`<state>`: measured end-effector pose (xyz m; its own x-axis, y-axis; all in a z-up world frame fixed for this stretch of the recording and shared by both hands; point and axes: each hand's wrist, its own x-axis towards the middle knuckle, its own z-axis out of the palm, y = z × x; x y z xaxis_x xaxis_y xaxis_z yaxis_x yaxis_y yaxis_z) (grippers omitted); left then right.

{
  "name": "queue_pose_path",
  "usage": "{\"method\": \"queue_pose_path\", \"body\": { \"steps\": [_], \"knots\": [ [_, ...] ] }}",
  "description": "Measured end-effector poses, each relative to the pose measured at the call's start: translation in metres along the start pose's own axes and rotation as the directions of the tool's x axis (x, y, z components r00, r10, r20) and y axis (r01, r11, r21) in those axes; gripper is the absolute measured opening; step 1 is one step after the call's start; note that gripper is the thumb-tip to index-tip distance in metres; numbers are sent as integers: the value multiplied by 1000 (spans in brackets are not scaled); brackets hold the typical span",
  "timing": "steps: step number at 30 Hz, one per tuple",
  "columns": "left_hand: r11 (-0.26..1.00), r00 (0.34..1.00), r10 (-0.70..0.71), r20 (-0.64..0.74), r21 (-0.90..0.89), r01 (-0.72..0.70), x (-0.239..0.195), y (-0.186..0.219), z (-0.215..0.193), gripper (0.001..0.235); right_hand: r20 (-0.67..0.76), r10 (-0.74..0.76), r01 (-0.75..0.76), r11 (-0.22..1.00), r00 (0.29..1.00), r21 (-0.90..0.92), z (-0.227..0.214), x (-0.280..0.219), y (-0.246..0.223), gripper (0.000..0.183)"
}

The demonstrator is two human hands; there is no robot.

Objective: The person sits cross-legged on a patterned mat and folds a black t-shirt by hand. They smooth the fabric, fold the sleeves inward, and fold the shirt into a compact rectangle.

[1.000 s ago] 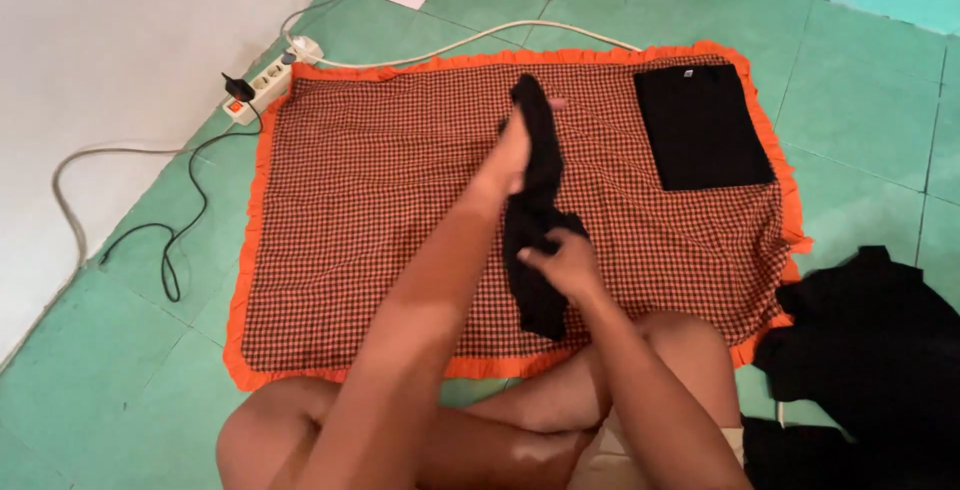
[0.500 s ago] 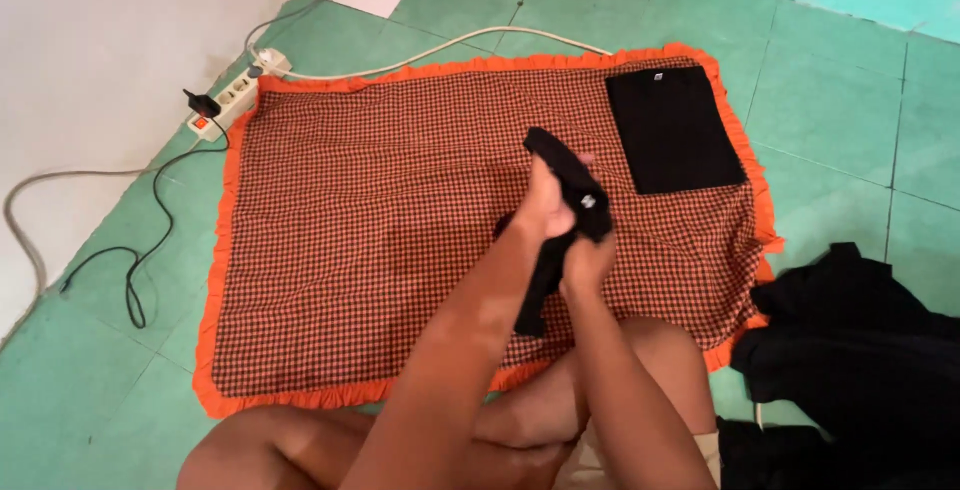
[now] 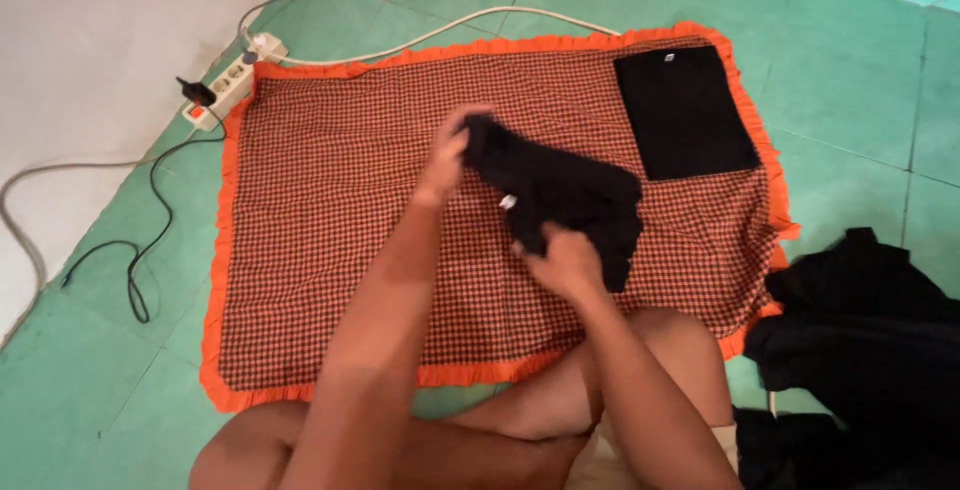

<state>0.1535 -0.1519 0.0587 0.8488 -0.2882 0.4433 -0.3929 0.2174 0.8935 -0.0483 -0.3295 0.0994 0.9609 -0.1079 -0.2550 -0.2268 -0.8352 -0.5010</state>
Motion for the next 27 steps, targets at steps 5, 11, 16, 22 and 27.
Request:
{"method": "queue_pose_path", "body": {
  "steps": [5,11,16,22,27],
  "knots": [
    [926,863,-372,-342,-68,372,-69,-67,-101,60,220,-64,88,991,973,-100,60,8,-14,50],
    [592,585,-632,-509,170,788,-92,-42,-87,82,99,-98,55,927,990,372,119,30,-47,41],
    [271,228,-950,-213,-202,941,-85,110,-29,122,-37,-173,160,777,984,609,105,9,-117,31],
    [605,552,-776,-306,-112,788,-132,-8,-93,86,306,-510,436,856,804,279,78,7,-141,40],
    [769,885,-464,-36,480,422,-158,-2,-115,83,149,-535,553,820,832,-147,88,112,-119,50]
  ]
}}
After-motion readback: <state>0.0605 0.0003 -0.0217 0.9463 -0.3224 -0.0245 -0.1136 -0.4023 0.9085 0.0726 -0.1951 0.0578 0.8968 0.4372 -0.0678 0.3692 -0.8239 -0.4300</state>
